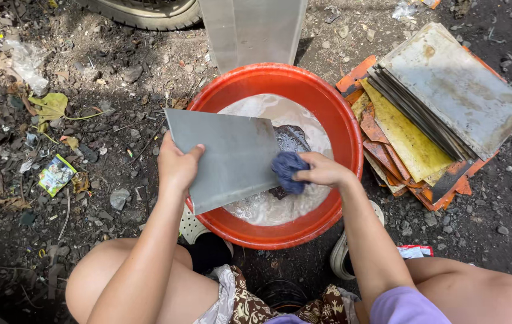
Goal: The person sits on the ground and scrubs rectangular metal sheets with a blue cloth over a red basin of soapy water. They repeatedly dip the cloth, wipe both sides of each sheet, and place cleaned sheets into a nearby stack.
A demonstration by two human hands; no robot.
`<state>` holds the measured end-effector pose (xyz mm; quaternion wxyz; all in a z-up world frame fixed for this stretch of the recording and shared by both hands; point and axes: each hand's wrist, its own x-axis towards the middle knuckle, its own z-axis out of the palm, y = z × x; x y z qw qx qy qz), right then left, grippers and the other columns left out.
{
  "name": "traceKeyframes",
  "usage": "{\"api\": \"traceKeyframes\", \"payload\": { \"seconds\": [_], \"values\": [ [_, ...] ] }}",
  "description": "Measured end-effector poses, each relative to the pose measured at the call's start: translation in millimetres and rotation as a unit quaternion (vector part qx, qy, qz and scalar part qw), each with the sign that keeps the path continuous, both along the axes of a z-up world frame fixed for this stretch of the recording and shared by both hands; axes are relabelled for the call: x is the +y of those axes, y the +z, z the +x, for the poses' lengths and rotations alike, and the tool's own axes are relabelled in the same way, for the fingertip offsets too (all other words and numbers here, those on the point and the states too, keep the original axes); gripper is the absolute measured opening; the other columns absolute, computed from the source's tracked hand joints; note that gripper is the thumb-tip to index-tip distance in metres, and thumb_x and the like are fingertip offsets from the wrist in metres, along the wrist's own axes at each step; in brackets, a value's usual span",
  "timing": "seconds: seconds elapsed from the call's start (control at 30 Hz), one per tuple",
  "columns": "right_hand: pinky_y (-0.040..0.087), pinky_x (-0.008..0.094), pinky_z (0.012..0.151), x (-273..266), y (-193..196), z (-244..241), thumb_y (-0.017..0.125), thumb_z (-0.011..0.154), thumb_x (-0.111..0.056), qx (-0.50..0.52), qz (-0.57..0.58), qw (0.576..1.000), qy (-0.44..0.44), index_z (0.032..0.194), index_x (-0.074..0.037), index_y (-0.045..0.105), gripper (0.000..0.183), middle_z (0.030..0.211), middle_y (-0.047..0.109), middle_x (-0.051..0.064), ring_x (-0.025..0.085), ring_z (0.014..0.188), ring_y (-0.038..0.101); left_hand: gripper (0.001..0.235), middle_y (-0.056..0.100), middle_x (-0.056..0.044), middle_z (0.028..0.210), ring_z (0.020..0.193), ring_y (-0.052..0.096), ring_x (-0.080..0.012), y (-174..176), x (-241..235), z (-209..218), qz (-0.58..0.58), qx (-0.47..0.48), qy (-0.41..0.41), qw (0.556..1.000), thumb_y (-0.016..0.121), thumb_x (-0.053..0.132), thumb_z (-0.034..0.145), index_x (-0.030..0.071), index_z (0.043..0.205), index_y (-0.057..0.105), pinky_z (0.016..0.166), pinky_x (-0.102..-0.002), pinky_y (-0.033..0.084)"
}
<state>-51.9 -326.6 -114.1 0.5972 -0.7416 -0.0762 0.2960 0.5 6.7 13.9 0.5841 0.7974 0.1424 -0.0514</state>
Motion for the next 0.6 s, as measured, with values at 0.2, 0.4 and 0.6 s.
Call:
{"api": "traceKeyframes", "payload": {
  "seconds": [0.2, 0.4, 0.6],
  "values": [
    [0.052, 0.041, 0.099, 130, 54, 17, 0.055, 0.104, -0.032, -0.198, -0.073, 0.965, -0.158, 0.124, -0.006, 0.065, 0.034, 0.11, 0.069, 0.015, 0.03, 0.108, 0.067, 0.05, 0.075, -0.012, 0.112, 0.1, 0.074, -0.0197, 13, -5, 0, 0.065, 0.009, 0.016, 0.998, 0.073, -0.002, 0.078, 0.003, 0.126, 0.058, 0.089, -0.034, 0.056],
    [0.044, 0.049, 0.12, 178, -23, 47, 0.055, 0.104, -0.028, -0.27, -0.095, 0.921, -0.265, 0.108, -0.002, 0.068, 0.029, 0.114, 0.069, 0.022, 0.04, 0.118, 0.064, 0.044, 0.075, -0.013, 0.087, 0.069, 0.064, -0.0195, 13, 3, -5, 0.197, 0.04, 0.002, 0.98, 0.077, 0.005, 0.081, 0.003, 0.123, 0.064, 0.069, -0.033, 0.054],
    [0.014, 0.066, 0.115, 106, -114, 93, 0.053, 0.099, -0.014, -0.281, -0.298, 0.873, -0.265, 0.106, 0.009, 0.064, 0.027, 0.128, 0.061, 0.033, 0.047, 0.147, 0.027, 0.046, 0.074, -0.006, 0.083, 0.058, 0.056, -0.0137, 17, 2, -2, 0.16, 0.008, -0.002, 0.987, 0.076, 0.006, 0.078, 0.003, 0.122, 0.065, 0.061, -0.03, 0.05]
  ]
}}
